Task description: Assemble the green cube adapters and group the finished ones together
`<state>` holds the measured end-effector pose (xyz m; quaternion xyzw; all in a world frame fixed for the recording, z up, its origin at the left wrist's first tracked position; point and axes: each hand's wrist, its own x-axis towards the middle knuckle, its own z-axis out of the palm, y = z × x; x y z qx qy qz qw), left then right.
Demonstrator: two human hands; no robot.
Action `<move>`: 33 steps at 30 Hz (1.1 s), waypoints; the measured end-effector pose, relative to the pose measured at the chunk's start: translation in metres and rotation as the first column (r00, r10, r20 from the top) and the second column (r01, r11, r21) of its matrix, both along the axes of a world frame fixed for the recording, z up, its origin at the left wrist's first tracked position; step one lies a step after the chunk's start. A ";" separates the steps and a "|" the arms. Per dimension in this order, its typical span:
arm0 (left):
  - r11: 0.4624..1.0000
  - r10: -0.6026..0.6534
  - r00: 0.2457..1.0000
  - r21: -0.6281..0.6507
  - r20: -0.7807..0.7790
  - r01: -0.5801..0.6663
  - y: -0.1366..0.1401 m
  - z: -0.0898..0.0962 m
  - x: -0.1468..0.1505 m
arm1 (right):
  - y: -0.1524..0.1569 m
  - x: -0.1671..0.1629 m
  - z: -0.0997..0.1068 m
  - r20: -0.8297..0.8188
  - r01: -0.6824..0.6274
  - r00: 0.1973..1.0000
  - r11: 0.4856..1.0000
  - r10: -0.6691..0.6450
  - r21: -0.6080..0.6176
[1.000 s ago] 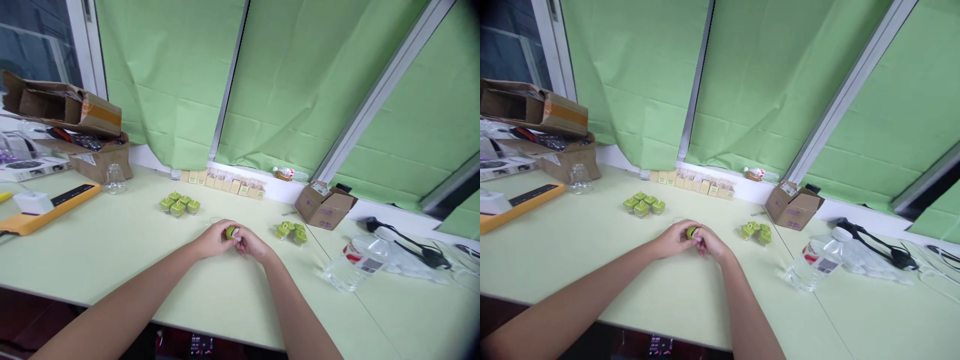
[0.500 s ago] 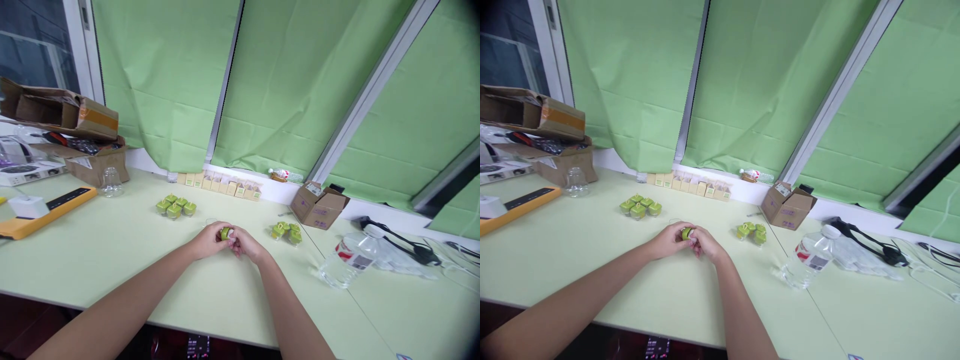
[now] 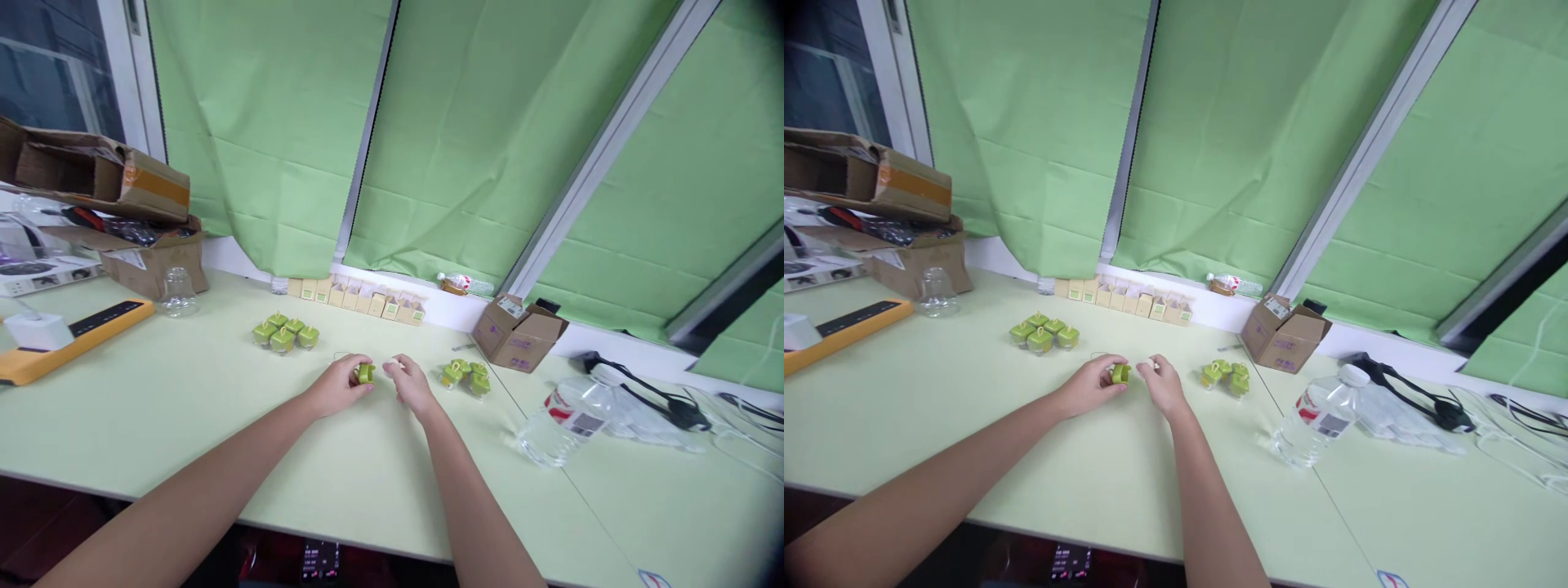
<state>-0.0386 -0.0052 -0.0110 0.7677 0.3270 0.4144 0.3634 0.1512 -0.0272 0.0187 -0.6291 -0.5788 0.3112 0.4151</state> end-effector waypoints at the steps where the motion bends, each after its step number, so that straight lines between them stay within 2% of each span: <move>1: 1.000 0.007 1.000 0.006 -0.009 -0.007 0.000 0.001 -0.001 | 0.000 0.001 -0.002 0.124 0.041 0.991 0.998 -0.046 0.039; 3: 1.000 0.019 1.000 0.021 -0.016 -0.019 0.000 0.002 -0.001 | 0.000 0.003 -0.006 0.364 0.071 0.927 0.995 -0.093 0.074; 5: 0.999 0.022 1.000 0.034 -0.017 -0.022 -0.001 0.004 -0.002 | 0.000 0.003 -0.010 0.528 0.081 0.844 0.996 -0.092 0.045; 7: 0.999 0.018 1.000 0.048 -0.017 -0.017 -0.002 0.005 -0.002 | -0.001 0.003 -0.012 0.601 0.085 0.796 0.996 -0.078 0.018; 9: 0.997 0.011 1.000 0.070 -0.014 -0.010 -0.003 0.006 -0.001 | -0.002 0.002 -0.011 0.590 0.083 0.801 0.995 -0.104 0.063; 12: 0.995 -0.007 1.000 0.102 0.011 0.006 -0.006 0.008 0.000 | -0.004 0.001 -0.004 0.456 0.075 0.873 0.972 -0.172 0.223; 13: 0.994 -0.014 1.000 0.111 0.021 0.012 -0.006 0.009 0.000 | -0.004 0.000 -0.002 0.386 0.053 0.910 0.967 -0.149 0.249; 16: 0.987 -0.018 0.999 0.160 0.047 0.011 -0.005 0.010 0.001 | -0.005 -0.005 0.001 0.180 -0.122 0.980 0.973 0.086 0.198; 18: 0.978 -0.013 0.999 0.209 0.045 0.003 -0.005 0.010 0.001 | -0.005 -0.011 0.000 0.095 -0.230 0.971 0.960 0.217 0.158; 19: 0.972 -0.013 0.999 0.237 0.036 0.005 -0.005 0.010 0.001 | -0.005 -0.014 -0.001 0.075 -0.246 0.968 0.958 0.237 0.150; 25: 0.931 0.003 0.999 0.366 -0.050 0.016 -0.010 0.016 -0.001 | -0.007 -0.026 0.000 -0.092 -0.141 0.984 0.983 0.152 0.118; 29: 0.922 0.020 0.997 0.388 -0.070 0.009 -0.013 0.019 -0.001 | -0.010 -0.029 0.004 -0.269 -0.128 0.955 0.992 0.126 0.010; 33: 0.927 0.020 0.998 0.376 -0.056 0.002 -0.014 0.019 0.000 | -0.012 -0.029 0.007 -0.367 -0.131 0.925 0.988 0.093 -0.080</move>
